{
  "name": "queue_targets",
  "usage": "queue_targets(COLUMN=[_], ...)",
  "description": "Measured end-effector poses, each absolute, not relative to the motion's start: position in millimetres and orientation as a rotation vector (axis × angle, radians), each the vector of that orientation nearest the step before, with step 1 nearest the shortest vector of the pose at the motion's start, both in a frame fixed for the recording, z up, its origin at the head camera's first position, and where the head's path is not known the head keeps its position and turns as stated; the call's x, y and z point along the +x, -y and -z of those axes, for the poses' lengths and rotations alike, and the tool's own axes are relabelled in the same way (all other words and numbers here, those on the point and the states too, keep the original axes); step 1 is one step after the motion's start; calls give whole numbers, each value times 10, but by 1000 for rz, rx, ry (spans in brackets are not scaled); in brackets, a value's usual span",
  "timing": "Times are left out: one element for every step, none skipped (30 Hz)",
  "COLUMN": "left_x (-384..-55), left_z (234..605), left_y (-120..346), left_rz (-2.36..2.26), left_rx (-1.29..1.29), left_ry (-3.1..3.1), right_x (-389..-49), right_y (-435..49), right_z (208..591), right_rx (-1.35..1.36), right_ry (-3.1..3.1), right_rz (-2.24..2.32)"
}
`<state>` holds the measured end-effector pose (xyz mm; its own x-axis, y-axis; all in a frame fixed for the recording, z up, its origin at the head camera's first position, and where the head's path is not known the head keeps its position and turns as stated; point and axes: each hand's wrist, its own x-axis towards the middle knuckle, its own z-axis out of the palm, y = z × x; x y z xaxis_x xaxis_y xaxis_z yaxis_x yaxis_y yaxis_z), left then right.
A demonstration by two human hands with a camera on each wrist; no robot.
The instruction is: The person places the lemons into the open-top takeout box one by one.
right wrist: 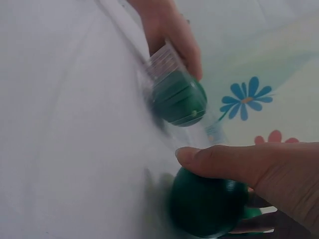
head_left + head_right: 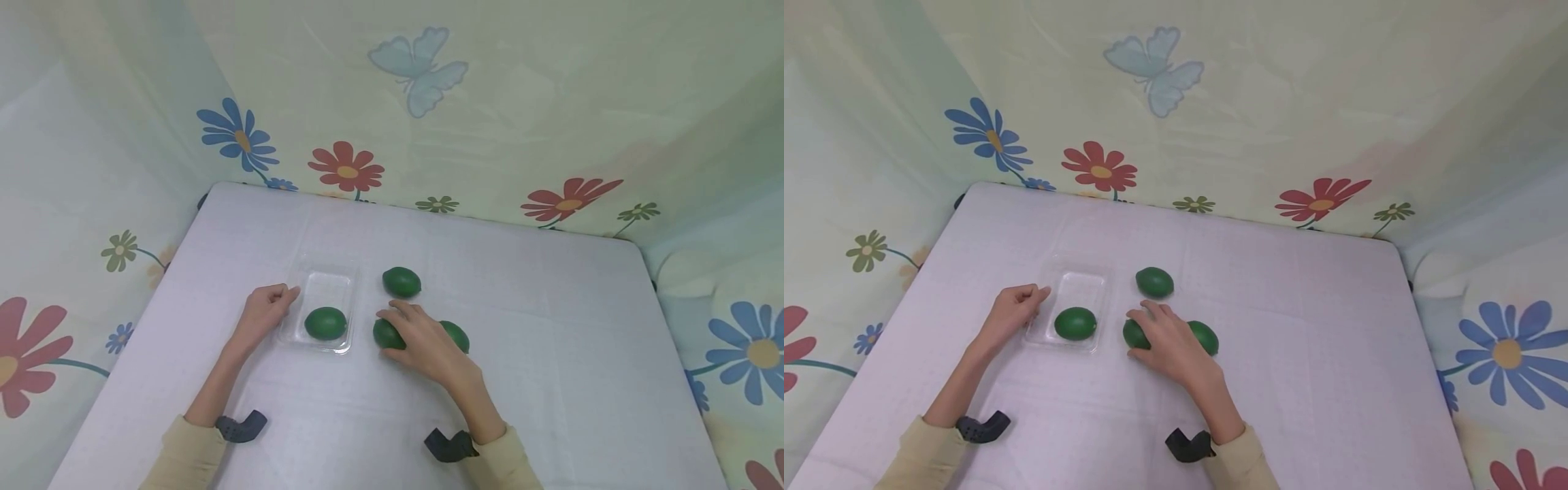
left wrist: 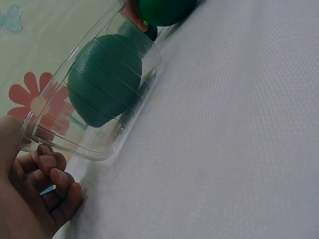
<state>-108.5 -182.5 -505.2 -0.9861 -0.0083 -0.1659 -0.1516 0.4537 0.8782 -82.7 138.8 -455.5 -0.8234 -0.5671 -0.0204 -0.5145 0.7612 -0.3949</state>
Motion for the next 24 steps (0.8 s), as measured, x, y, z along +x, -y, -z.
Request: queue_targets(left_x=[-1086,-1087,-1087,-1087,-1088,-1088,-1089,-1090,-1090,-1090,-1090,-1090,-1089,-1089,-1088,-1088,-1088,-1087,-1086,-1085,-1083,-1082,-1080,-1077], left_z=[5053,5053,5052,5050,5049,5047,5044,5045,5042,5042,5043,5046,5046,5049,5049,5052,5054,5053,5050,5048,5044,5041,5038,5034], left_y=[1826,1827,1826,1826,1825,1824,1823,1822,1822,1822,1822,1821,1821,1819,1819,1818,1817,1817,1819,1820,1820,1821,1821,1820], left_rz=[-1570,-1575,-1578,-1577,-1577,-1576,-1576,-1576,-1574,-1569,-1569,-1568,-1566,-1566,-1565,-1562,-1565,-1566,-1566,-1564,-1565,-1570,-1574,-1577], left_rx=[-142,-143,-144,-146,-148,-149,-150,-154,-155,-157,-158,-160,-160,-162,-163,-164,-167,-165,-165,-164,-162,-160,-160,-159], left_ry=[-2556,-2552,-2549,-2546,-2545,-2544,-2544,-2544,-2546,-2549,-2550,-2551,-2552,-2552,-2553,-2554,-2552,-2553,-2554,-2555,-2556,-2554,-2552,-2551], right_x=[-836,-843,-849,-853,-855,-855,-856,-855,-853,-851,-849,-846,-844,-841,-838,-835,-833,-831,-829,-828,-825,-823,-822,-819], right_y=[-1382,-1376,-1370,-1364,-1359,-1354,-1348,-1343,-1338,-1333,-1329,-1325,-1322,-1320,-1318,-1317,-1316,-1317,-1318,-1320,-1322,-1323,-1325,-1328], right_z=[4579,4602,4622,4641,4657,4669,4681,4689,4696,4701,4704,4706,4707,4707,4707,4706,4706,4707,4708,4711,4711,4714,4715,4714], right_rx=[-864,-861,-864,-870,-877,-885,-897,-907,-917,-926,-933,-938,-942,-943,-944,-943,-943,-944,-946,-949,-952,-957,-963,-969], right_ry=[-2807,-2799,-2795,-2791,-2791,-2793,-2798,-2804,-2810,-2816,-2823,-2829,-2834,-2838,-2841,-2844,-2846,-2847,-2847,-2849,-2852,-2856,-2861,-2865], right_rz=[563,557,548,544,542,540,535,531,531,528,526,526,525,526,525,525,526,527,528,529,530,530,529,529])
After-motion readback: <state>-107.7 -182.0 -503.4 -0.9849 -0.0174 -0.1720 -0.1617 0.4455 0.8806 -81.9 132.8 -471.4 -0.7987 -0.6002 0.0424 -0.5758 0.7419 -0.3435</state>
